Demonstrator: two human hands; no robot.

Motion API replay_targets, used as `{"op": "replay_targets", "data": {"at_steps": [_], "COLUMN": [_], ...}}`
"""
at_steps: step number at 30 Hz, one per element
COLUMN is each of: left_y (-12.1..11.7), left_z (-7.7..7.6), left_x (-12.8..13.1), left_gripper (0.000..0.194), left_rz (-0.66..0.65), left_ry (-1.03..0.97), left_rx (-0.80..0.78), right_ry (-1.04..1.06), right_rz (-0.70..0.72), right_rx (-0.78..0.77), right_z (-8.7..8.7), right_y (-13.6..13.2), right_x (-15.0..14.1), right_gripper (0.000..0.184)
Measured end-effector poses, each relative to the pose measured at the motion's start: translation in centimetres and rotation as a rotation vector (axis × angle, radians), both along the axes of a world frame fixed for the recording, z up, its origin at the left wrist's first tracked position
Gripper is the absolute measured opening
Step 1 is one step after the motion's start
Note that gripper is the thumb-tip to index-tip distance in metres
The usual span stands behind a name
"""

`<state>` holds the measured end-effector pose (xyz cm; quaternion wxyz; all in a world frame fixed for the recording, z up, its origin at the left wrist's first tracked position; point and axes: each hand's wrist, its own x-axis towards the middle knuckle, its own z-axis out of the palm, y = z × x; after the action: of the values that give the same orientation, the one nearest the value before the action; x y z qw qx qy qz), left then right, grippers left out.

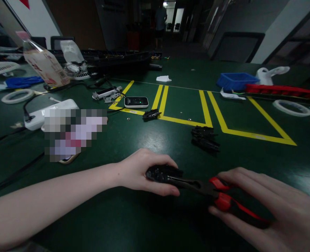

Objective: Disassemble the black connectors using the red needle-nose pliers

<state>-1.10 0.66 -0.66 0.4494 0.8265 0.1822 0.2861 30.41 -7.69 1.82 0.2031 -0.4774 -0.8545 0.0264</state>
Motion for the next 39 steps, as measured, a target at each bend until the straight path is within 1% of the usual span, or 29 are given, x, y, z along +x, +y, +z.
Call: {"op": "replay_targets", "data": {"at_steps": [3, 5, 8, 13, 18, 25, 32, 39], "left_y": [0.0, 0.0, -0.1, -0.1, -0.1, 0.0, 0.0, 0.1], "left_z": [0.0, 0.0, 0.0, 0.1, 0.0, -0.1, -0.3, -0.2], "left_x": [0.0, -0.1, -0.1, -0.1, 0.0, -0.1, -0.1, -0.1], "left_gripper": [0.036, 0.035, 0.034, 0.035, 0.034, 0.037, 0.04, 0.04], "left_rz": [0.009, 0.017, 0.025, 0.029, 0.019, 0.01, 0.021, 0.006], "left_ry": [0.017, 0.026, 0.031, 0.054, 0.038, 0.079, 0.1, 0.113], "left_rx": [-0.006, -0.012, -0.029, -0.042, -0.056, -0.024, -0.026, -0.015], "right_ry": [0.009, 0.04, 0.096, 0.165, 0.174, 0.157, 0.164, 0.16], "right_rz": [0.073, 0.076, 0.055, 0.035, -0.006, -0.024, -0.028, -0.033], "right_rx": [0.022, -0.002, -0.058, -0.158, -0.209, -0.3, -0.324, -0.317], "right_z": [1.1, 1.4, 1.5, 1.6, 1.8, 1.5, 1.9, 1.9], "right_y": [0.6, 0.9, 0.9, 0.7, 0.7, 0.7, 1.0, 0.7], "right_x": [-1.0, -1.5, -1.6, -1.7, -2.0, -1.9, -2.6, -2.1], "right_gripper": [0.032, 0.031, 0.028, 0.029, 0.024, 0.025, 0.021, 0.022]}}
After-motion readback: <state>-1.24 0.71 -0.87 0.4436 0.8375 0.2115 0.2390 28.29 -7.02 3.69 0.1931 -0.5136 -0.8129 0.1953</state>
